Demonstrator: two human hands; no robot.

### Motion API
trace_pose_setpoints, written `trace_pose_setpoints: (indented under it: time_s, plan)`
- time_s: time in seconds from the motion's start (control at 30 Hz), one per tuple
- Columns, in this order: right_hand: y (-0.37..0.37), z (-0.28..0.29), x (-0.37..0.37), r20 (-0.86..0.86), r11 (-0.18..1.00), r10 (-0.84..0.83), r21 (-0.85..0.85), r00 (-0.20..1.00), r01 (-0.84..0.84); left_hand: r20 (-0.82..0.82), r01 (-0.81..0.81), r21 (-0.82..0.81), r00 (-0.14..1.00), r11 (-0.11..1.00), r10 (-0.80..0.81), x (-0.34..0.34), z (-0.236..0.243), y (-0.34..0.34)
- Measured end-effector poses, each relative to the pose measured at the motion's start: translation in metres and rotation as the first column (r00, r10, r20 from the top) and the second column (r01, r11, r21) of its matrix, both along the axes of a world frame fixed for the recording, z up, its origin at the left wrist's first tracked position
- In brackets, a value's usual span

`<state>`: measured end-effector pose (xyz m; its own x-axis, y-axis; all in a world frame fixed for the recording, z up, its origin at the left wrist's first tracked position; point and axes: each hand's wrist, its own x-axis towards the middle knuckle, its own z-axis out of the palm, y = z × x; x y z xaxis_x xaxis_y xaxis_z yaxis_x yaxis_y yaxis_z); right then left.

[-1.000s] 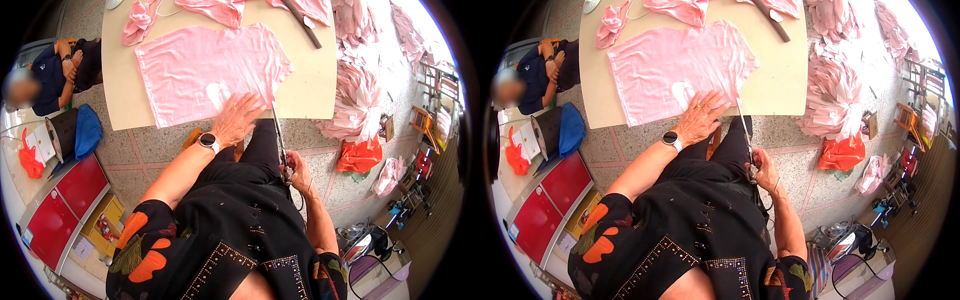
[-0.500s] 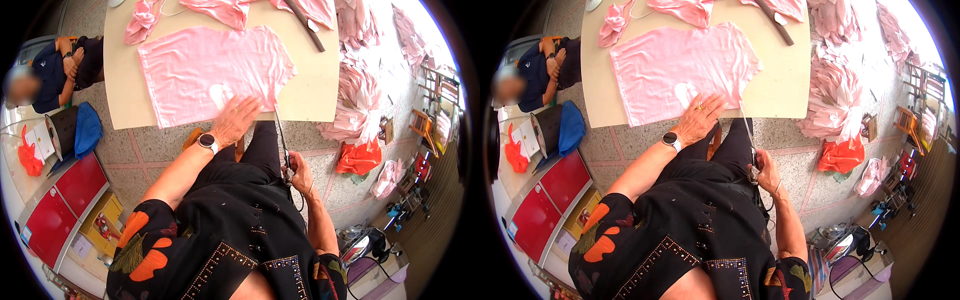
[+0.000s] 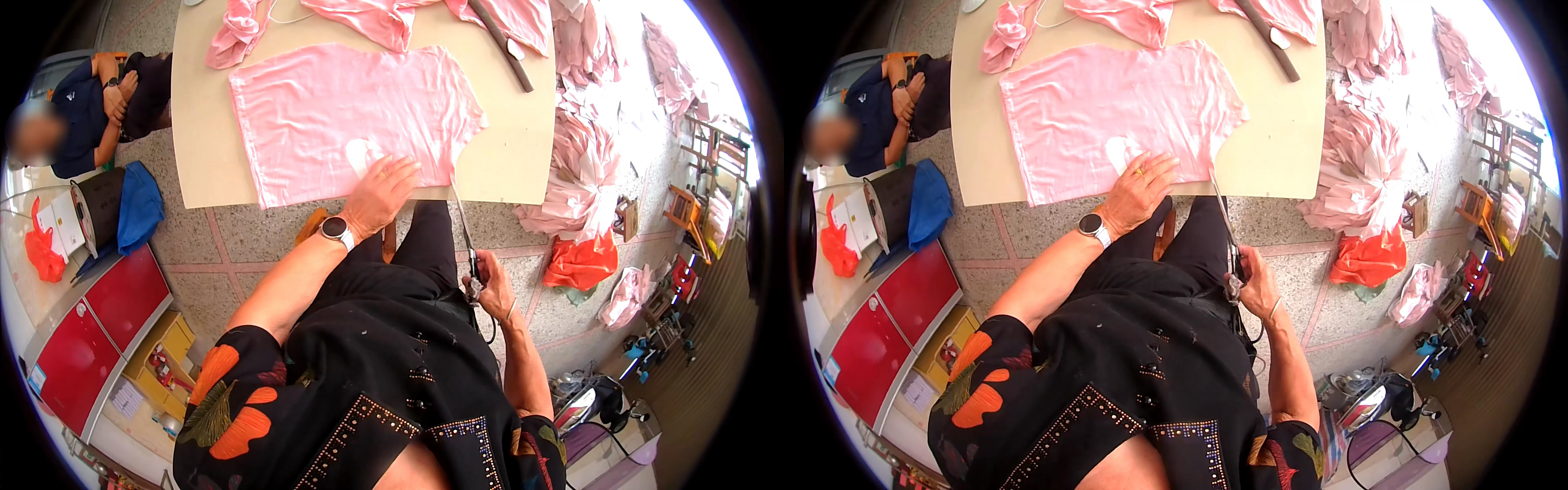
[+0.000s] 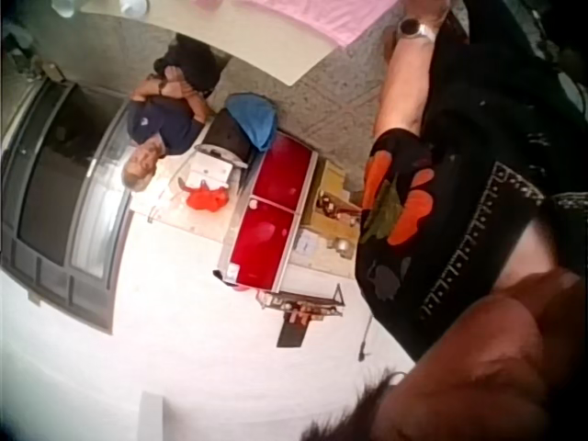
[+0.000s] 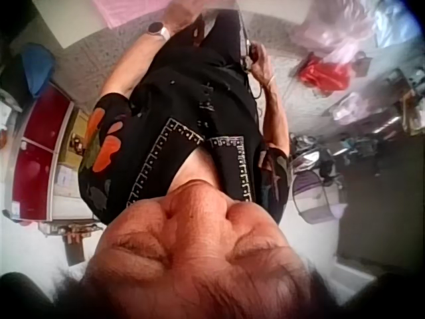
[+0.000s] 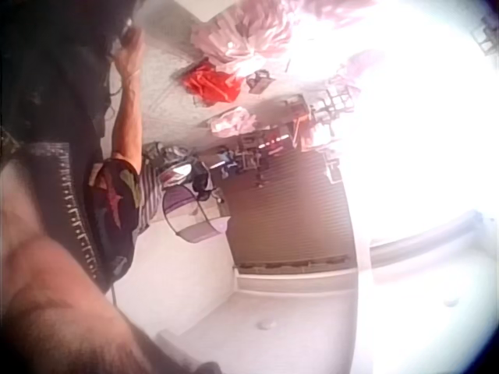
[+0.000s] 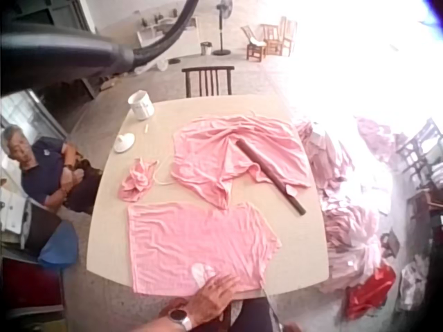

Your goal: The person measures and marks a pink garment using a wooden stick and chalk, then cuts the fabric using scissors.

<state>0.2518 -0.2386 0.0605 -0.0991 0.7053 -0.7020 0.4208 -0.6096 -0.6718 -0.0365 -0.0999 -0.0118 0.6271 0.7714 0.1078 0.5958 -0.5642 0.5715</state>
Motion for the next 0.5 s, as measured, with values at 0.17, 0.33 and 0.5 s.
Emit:
trace_pose_setpoints:
  time_s: [0.17,0.33,0.5]
  plan:
    - [0.002,0.013,0.006,0.069,0.998,-0.045,0.049,0.997,0.042,0.042,-0.031,0.037,0.999,0.999,0.029,-0.001,0.011,0.001]
    - [0.027,-0.016,0.023,0.527,0.968,-0.075,0.242,0.847,-0.065,0.117,-0.227,0.050,0.968,0.973,0.220,-0.029,0.019,-0.014]
    - [0.072,-0.022,0.012,0.601,0.943,-0.190,0.332,0.776,-0.027,-0.012,-0.302,0.067,0.953,0.951,0.303,-0.067,0.021,-0.028]
